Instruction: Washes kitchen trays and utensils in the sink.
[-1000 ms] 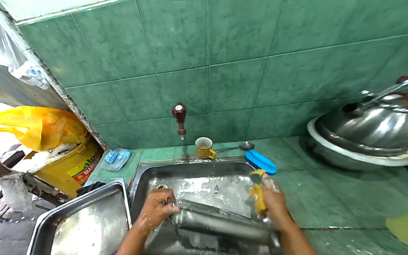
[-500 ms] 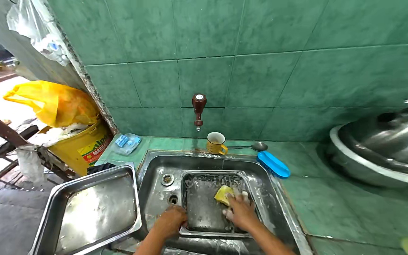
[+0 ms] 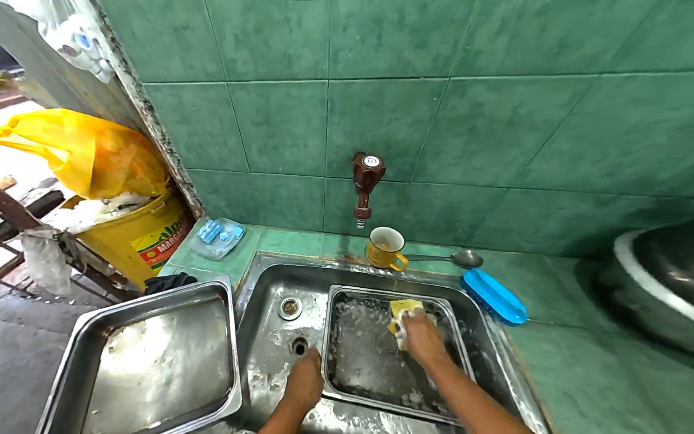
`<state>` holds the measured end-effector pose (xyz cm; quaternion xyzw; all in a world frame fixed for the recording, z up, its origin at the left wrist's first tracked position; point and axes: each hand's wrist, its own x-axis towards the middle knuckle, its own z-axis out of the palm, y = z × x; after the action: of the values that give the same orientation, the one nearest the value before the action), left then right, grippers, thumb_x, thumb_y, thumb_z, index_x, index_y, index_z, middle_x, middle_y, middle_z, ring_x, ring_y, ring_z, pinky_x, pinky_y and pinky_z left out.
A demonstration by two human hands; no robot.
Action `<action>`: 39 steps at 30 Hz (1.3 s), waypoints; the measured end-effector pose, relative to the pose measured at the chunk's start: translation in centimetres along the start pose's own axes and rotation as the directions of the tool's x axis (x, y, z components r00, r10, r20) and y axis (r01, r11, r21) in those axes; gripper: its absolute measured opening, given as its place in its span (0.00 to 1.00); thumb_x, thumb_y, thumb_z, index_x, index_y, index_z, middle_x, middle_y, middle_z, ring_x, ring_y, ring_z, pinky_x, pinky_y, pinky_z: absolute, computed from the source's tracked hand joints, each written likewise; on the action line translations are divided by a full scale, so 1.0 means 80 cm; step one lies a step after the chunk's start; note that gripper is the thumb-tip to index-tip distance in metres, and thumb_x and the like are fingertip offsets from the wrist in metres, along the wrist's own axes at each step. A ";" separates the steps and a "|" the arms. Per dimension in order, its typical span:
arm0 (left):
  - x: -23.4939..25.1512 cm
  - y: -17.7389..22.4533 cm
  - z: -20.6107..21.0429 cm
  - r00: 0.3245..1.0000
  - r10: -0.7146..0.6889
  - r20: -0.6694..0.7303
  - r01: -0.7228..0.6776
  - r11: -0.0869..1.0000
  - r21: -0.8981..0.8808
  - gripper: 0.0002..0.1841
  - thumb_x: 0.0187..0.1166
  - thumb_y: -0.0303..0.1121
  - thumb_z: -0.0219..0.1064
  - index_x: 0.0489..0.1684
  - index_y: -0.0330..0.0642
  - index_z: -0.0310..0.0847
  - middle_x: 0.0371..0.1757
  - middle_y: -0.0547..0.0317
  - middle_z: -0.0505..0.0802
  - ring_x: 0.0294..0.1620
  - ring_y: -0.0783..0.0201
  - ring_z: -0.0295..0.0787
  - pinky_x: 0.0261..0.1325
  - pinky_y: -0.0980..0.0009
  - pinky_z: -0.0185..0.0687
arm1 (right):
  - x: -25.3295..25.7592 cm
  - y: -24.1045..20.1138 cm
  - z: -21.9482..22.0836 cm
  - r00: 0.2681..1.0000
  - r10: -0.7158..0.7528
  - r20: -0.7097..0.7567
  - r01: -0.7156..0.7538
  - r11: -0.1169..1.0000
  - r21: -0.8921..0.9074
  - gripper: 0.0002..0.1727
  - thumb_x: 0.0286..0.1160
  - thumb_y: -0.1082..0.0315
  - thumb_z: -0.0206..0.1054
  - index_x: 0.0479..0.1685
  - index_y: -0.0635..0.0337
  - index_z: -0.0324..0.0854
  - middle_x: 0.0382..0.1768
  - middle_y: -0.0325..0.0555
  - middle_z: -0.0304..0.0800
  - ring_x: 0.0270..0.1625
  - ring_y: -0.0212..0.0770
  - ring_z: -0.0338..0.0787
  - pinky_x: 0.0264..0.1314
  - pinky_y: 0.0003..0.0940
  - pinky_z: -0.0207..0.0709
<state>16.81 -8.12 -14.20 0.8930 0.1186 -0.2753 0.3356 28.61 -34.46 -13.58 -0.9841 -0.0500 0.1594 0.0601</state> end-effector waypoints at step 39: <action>0.022 -0.007 -0.012 0.988 -0.130 0.079 0.141 0.976 -0.168 0.26 0.93 0.40 0.49 0.86 0.40 0.54 0.54 0.38 0.86 0.34 0.49 0.92 0.41 0.52 0.90 | 0.004 -0.187 0.032 0.985 -0.144 0.092 0.132 0.984 0.119 0.33 0.72 0.61 0.74 0.76 0.68 0.76 0.84 0.75 0.62 0.83 0.72 0.69 0.81 0.59 0.70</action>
<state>18.41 -7.00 -14.88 0.8405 0.1912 -0.3163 0.3962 26.89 -19.38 -14.06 -0.9641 -0.1119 0.2064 0.1238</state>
